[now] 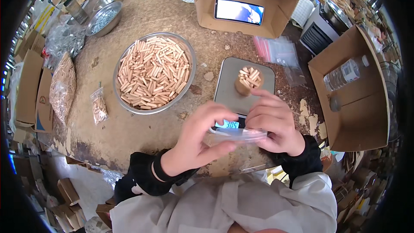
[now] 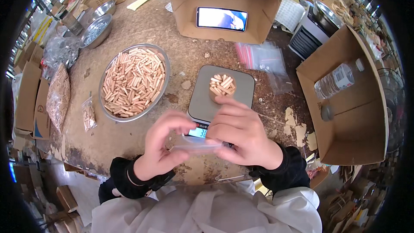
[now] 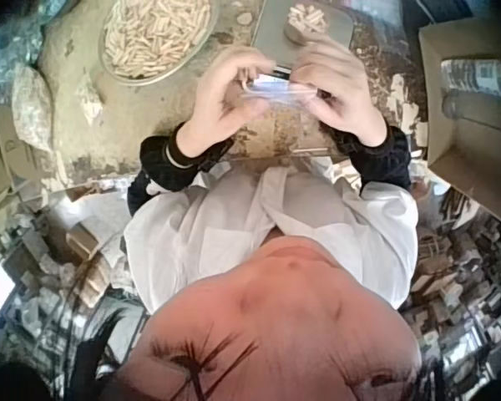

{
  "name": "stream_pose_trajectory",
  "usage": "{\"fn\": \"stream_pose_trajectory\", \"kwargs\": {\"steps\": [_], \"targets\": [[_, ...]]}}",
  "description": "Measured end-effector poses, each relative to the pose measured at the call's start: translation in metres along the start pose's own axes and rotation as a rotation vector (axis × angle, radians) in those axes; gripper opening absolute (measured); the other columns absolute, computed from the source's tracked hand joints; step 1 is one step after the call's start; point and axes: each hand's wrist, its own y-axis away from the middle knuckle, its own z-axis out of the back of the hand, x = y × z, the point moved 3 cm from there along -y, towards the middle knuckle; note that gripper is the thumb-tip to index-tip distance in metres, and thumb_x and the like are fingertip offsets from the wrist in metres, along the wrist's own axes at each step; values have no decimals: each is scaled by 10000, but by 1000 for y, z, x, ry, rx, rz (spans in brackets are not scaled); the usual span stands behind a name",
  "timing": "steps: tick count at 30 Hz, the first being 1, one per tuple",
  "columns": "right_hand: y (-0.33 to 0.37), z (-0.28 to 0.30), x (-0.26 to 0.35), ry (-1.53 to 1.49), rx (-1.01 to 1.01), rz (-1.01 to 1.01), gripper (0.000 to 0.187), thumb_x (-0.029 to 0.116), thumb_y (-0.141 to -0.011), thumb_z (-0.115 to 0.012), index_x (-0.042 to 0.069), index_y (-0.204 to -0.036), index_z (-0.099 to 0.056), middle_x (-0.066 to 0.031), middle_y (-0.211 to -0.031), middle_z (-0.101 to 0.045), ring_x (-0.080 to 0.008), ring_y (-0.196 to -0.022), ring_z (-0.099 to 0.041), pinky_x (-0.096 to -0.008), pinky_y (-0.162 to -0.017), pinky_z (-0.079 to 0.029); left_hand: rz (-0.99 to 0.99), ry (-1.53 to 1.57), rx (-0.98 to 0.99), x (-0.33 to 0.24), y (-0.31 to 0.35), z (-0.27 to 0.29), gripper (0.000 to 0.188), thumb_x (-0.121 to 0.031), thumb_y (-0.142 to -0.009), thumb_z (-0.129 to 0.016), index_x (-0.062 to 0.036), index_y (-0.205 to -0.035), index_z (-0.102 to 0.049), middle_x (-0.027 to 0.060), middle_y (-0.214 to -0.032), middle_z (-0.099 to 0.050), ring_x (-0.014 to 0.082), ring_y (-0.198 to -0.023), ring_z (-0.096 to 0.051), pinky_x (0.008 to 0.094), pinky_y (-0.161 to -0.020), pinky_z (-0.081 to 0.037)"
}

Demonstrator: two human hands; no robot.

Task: The person weighs small cylindrical pellets on a digital scale and transfers them into small plastic bags. They repeatedly scoop pellets from a metal bowl, place them on the scale, and then pour them into bags, which are then sealed and set aside.

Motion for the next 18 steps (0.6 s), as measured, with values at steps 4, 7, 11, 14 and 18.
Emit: {"fn": "stream_pose_trajectory", "kwargs": {"steps": [4,7,11,14,18], "targets": [[2,-2,-2,-9,29,14,120,141,-766,-696,57,-742,-615,-61,-740,-615,-266,-746,-608,-491,-973,-464,-224,-293,129,1,1,-2,186,-132,-846,-698,-20,-986,-646,109,-874,-640,272,-743,-605,348,-652,-474],[0,-2,0,7,23,25,155,157,-772,-710,59,-715,-604,-60,-729,-611,-265,-756,-610,-495,-968,-465,-200,-218,236,7,0,-6,171,-147,-856,-678,-28,-976,-647,103,-841,-632,288,-694,-594,369,-620,-469],[0,-1,2,73,3,25,197,170,-778,-735,64,-688,-596,-54,-721,-608,-260,-776,-613,-502,-961,-462,-211,-183,238,2,0,-11,86,-114,-863,-653,-56,-912,-613,78,-774,-570,288,-680,-561,383,-586,-460],[0,-1,1,63,14,3,205,167,-780,-748,67,-683,-597,-48,-719,-607,-255,-786,-615,-498,-962,-458,-147,-150,217,5,1,-9,66,-114,-882,-634,-58,-908,-614,79,-752,-554,268,-644,-553,376,-566,-452],[0,2,1,-8,39,-32,220,179,-783,-763,72,-680,-600,-41,-724,-607,-248,-796,-616,-491,-975,-448,-55,-88,255,4,1,-5,68,-121,-905,-624,-53,-912,-623,82,-764,-569,247,-621,-566,357,-547,-451]]}}
